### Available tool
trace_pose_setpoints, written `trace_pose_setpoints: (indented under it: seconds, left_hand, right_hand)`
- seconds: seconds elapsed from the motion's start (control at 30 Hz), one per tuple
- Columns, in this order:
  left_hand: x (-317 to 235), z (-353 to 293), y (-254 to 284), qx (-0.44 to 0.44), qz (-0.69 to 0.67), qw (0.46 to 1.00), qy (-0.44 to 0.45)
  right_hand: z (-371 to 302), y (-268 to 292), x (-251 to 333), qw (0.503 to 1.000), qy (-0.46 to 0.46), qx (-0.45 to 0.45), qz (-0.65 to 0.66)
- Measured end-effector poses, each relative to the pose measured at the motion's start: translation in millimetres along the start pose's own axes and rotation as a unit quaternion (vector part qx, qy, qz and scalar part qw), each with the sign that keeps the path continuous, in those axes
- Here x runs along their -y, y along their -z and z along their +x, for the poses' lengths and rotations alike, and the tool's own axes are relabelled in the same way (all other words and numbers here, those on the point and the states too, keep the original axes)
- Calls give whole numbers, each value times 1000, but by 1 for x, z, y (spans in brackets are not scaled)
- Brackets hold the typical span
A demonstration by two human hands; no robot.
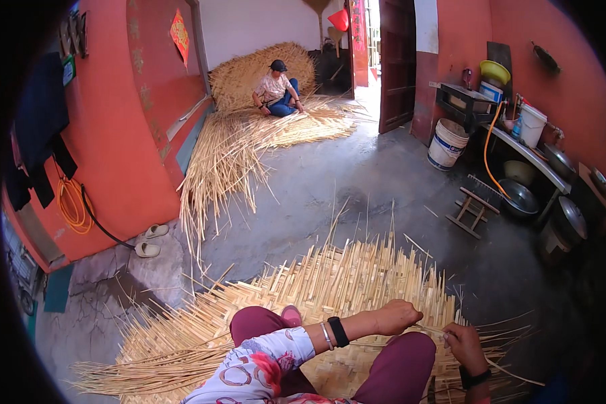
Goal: Weaving thin bamboo strips into a large circular mat on the floor.
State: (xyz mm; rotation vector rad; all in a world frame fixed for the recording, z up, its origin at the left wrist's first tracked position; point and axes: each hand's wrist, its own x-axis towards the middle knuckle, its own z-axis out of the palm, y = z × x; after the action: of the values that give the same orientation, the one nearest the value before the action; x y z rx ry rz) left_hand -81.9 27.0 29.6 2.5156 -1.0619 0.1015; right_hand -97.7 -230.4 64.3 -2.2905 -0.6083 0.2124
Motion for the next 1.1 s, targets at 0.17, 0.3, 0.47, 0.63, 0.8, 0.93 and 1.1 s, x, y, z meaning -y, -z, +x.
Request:
trace_pose_setpoints:
  seconds: [0.17,0.3,0.47,0.63,0.8,0.93,1.1]
  left_hand:
    - [-5,1,-4,5,-17,1000,2]
    - [-1,-8,-5,-18,-46,998,36]
    - [34,-39,55,-52,-46,988,139]
    - [79,-102,130,-110,-69,957,258]
    - [90,-124,138,-90,-263,903,327]
    - [96,-123,124,-102,-287,892,334]
    - [99,-118,119,-83,-267,906,318]
  right_hand:
    - [7,-6,-12,999,1,-32,-16]
    - [20,-14,3,998,37,-36,22]
    - [58,-5,18,984,130,-87,-84]
    - [148,25,87,937,255,-163,-178]
    - [248,52,144,876,333,-234,-258]
    - [285,44,178,849,389,-262,-243]
    - [303,37,202,831,417,-292,-222]
